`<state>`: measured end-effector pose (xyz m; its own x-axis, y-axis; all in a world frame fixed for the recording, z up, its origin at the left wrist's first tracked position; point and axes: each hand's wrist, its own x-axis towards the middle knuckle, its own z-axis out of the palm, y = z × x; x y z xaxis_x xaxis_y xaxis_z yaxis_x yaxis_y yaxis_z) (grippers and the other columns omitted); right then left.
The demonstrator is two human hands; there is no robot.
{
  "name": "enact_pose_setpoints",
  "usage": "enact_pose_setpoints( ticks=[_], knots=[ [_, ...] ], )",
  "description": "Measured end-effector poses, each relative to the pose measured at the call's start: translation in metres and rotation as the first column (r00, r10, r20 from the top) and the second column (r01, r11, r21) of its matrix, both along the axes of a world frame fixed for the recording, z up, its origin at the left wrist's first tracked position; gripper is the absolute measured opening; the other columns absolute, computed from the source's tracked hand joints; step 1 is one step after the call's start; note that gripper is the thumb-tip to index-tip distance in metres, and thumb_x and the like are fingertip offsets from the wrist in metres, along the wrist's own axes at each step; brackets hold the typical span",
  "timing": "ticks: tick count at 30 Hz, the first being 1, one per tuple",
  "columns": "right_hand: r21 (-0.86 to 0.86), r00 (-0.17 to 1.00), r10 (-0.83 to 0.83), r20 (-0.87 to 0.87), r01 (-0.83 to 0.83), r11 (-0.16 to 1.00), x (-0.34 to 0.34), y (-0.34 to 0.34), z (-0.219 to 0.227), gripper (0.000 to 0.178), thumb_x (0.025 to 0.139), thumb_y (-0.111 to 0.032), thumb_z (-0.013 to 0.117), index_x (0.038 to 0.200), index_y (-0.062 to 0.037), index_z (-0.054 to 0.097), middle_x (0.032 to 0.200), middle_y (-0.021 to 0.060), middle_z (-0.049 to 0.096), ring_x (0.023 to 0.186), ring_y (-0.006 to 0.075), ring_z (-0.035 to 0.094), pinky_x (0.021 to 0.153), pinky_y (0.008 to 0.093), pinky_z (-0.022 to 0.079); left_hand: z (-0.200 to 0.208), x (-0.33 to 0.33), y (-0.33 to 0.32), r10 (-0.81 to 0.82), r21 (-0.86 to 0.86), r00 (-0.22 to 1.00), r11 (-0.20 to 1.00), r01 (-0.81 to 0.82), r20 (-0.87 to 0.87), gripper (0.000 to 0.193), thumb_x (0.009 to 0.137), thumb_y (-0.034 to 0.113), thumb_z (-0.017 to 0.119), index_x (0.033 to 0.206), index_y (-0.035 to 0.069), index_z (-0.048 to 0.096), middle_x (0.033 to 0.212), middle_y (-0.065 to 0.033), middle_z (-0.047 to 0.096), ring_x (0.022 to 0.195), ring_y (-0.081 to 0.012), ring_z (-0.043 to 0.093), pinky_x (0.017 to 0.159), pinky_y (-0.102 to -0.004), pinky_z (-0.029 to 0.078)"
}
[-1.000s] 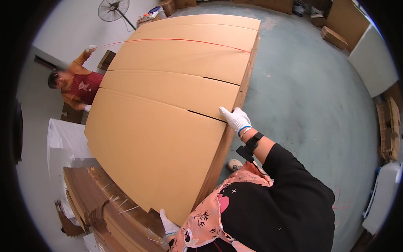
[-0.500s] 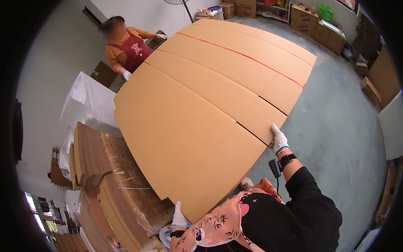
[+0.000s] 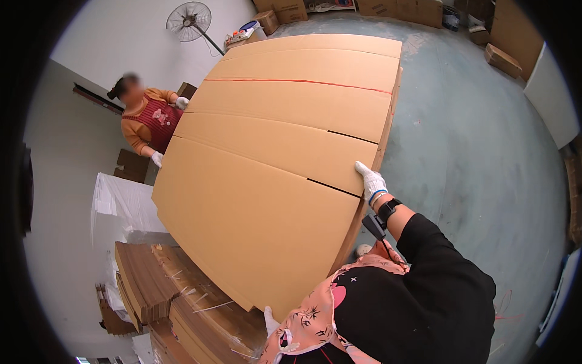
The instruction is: The person places white foam corner protectors and a large foam sheet into a cardboard box. They then close the box flaps and secure the package using a handheld tape dispenser. The process is repeated for multiple boxes in a warehouse setting.
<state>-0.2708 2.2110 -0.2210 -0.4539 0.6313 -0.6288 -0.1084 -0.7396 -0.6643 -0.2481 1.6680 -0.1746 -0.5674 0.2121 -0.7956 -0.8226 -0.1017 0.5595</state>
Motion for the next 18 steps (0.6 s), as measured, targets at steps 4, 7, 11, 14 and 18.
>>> enact_pose_setpoints(
  ticks=[4, 7, 11, 14, 18],
  knots=[
    [0.008, 0.997, 0.029, 0.073, -0.03, 1.0, -0.003, -0.003, 0.021, 0.059, 0.084, -0.038, 0.074, 0.122, 0.005, 0.061, 0.114, 0.0154, 0.067, 0.1, 0.0244, 0.066, 0.086, 0.036, 0.053, -0.026, -0.007, -0.03, 0.148, 0.085, 0.988, 0.985, -0.152, 0.05, 0.07, 0.096, 0.06, 0.037, 0.14, 0.007, 0.047, 0.139, -0.0136, 0.051, 0.124, -0.0301, 0.05, 0.104, -0.0433, 0.042],
    [0.007, 0.998, 0.041, 0.043, -0.041, 0.999, 0.0, -0.002, 0.017, 0.062, 0.084, -0.041, 0.073, 0.124, 0.0054, 0.059, 0.118, 0.0159, 0.065, 0.104, 0.0231, 0.065, 0.089, 0.0339, 0.051, 0.009, -0.002, -0.005, 0.157, 0.034, 0.984, 0.987, -0.155, -0.085, 0.07, 0.096, 0.06, 0.038, 0.141, 0.007, 0.046, 0.14, -0.0132, 0.051, 0.124, -0.0297, 0.05, 0.104, -0.0431, 0.042],
    [-0.086, 0.99, -0.003, -0.141, -0.009, 0.996, 0.004, -0.002, 0.017, 0.055, 0.086, -0.034, 0.073, 0.125, 0.0016, 0.059, 0.119, 0.0152, 0.065, 0.107, 0.023, 0.064, 0.092, 0.0356, 0.052, 0.011, 0.002, -0.02, 0.103, 0.07, 0.969, 0.994, -0.089, -0.223, 0.071, 0.096, 0.06, 0.039, 0.143, 0.006, 0.043, 0.14, -0.0133, 0.05, 0.125, -0.0301, 0.049, 0.104, -0.0436, 0.042],
    [-0.06, 0.955, -0.079, -0.285, 0.065, 0.996, 0.0, 0.017, -0.018, 0.05, 0.085, -0.031, 0.074, 0.122, -0.0002, 0.06, 0.115, 0.0148, 0.066, 0.106, 0.0242, 0.064, 0.091, 0.0379, 0.054, 0.002, -0.001, -0.044, -0.048, -0.045, 0.936, 0.998, 0.035, -0.349, 0.072, 0.095, 0.059, 0.039, 0.144, 0.006, 0.042, 0.141, -0.0137, 0.049, 0.125, -0.0308, 0.049, 0.103, -0.0441, 0.042],
    [-0.206, 0.939, -0.129, -0.318, 0.064, 0.976, -0.014, 0.031, -0.017, 0.048, 0.09, -0.03, 0.067, 0.126, -0.0007, 0.055, 0.118, 0.015, 0.064, 0.103, 0.028, 0.066, 0.091, 0.0414, 0.055, 0.021, 0.006, -0.012, 0.022, -0.064, 0.9, 0.996, -0.055, -0.435, 0.072, 0.096, 0.058, 0.038, 0.143, 0.005, 0.042, 0.142, -0.014, 0.048, 0.125, -0.0307, 0.05, 0.103, -0.0443, 0.043]
  ],
)
